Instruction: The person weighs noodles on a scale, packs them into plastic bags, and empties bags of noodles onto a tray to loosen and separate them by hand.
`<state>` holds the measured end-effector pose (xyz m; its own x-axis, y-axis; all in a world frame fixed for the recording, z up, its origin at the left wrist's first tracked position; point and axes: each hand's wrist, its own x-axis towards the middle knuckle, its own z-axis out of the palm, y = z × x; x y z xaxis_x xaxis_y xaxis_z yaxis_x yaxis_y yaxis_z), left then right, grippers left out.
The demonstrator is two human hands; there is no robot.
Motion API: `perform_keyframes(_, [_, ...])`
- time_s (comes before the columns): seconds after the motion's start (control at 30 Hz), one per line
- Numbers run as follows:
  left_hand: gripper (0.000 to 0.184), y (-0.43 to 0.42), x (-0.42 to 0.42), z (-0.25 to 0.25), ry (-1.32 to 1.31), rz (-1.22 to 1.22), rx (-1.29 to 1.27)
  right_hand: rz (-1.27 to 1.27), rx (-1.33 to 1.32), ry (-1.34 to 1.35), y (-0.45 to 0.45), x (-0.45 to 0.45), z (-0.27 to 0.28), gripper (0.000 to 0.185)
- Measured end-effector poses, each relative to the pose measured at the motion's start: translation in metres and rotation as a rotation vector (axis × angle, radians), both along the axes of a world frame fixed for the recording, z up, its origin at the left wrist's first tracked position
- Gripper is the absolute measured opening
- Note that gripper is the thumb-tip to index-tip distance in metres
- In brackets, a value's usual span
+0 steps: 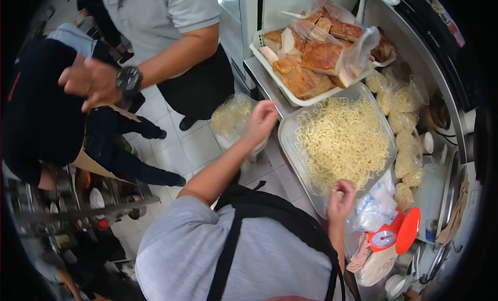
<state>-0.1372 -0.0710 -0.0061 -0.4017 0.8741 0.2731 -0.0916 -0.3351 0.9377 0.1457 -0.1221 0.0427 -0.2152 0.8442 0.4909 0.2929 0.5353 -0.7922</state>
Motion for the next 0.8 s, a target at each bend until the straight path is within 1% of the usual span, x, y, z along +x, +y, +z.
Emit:
perform_keyframes(0.07, [0.024, -0.011, -0.066, -0.036, 0.034, 0.062, -0.256, 0.144, -0.19, 0.062, 0.001, -0.059, -0.017, 0.02])
perform_keyframes(0.1, [0.024, -0.016, -0.097, -0.063, 0.104, 0.108, -0.389, 0.217, -0.309, 0.078, 0.001, -0.089, -0.025, 0.018])
perform_keyframes(0.17, [0.027, -0.028, -0.147, -0.113, 0.244, 0.166, -0.598, 0.377, -0.504, 0.005, 0.005, -0.144, -0.049, 0.017])
perform_keyframes(0.2, [0.028, -0.034, -0.162, -0.13, 0.312, 0.18, -0.678, 0.428, -0.651, 0.029, 0.008, -0.17, -0.062, 0.017])
perform_keyframes(0.23, [0.036, -0.037, -0.17, -0.141, 0.394, 0.162, -0.789, 0.48, -0.798, 0.057, 0.009, -0.192, -0.077, 0.017])
perform_keyframes(0.3, [0.051, -0.042, -0.183, -0.158, 0.561, 0.123, -1.005, 0.48, -0.891, 0.094, 0.012, -0.23, -0.132, 0.017])
perform_keyframes(0.4, [0.073, -0.031, -0.173, -0.18, 0.827, 0.077, -1.187, 0.41, -0.958, 0.066, 0.029, -0.276, -0.211, 0.018])
perform_keyframes(0.43, [0.079, -0.024, -0.17, -0.186, 0.828, 0.071, -1.243, 0.377, -0.969, 0.044, 0.038, -0.291, -0.231, 0.019])
perform_keyframes(0.53, [0.095, -0.011, -0.16, -0.217, 0.81, 0.083, -1.412, 0.264, -0.893, -0.288, 0.056, -0.32, -0.284, 0.02])
perform_keyframes(0.63, [0.092, -0.004, -0.169, -0.251, 0.834, 0.275, -1.462, 0.193, -0.686, -0.437, 0.068, -0.337, -0.336, 0.022])
perform_keyframes(0.73, [0.078, -0.002, -0.193, -0.272, 0.747, 0.436, -1.428, 0.213, -0.787, -0.568, 0.082, -0.344, -0.367, 0.024])
perform_keyframes(0.77, [0.068, -0.005, -0.208, -0.288, 0.683, 0.407, -1.248, 0.22, -0.817, -0.624, 0.086, -0.347, -0.373, 0.025])
perform_keyframes(0.8, [0.058, -0.011, -0.228, -0.311, 0.617, 0.377, -1.066, 0.215, -0.865, -0.648, 0.086, -0.351, -0.392, 0.026])
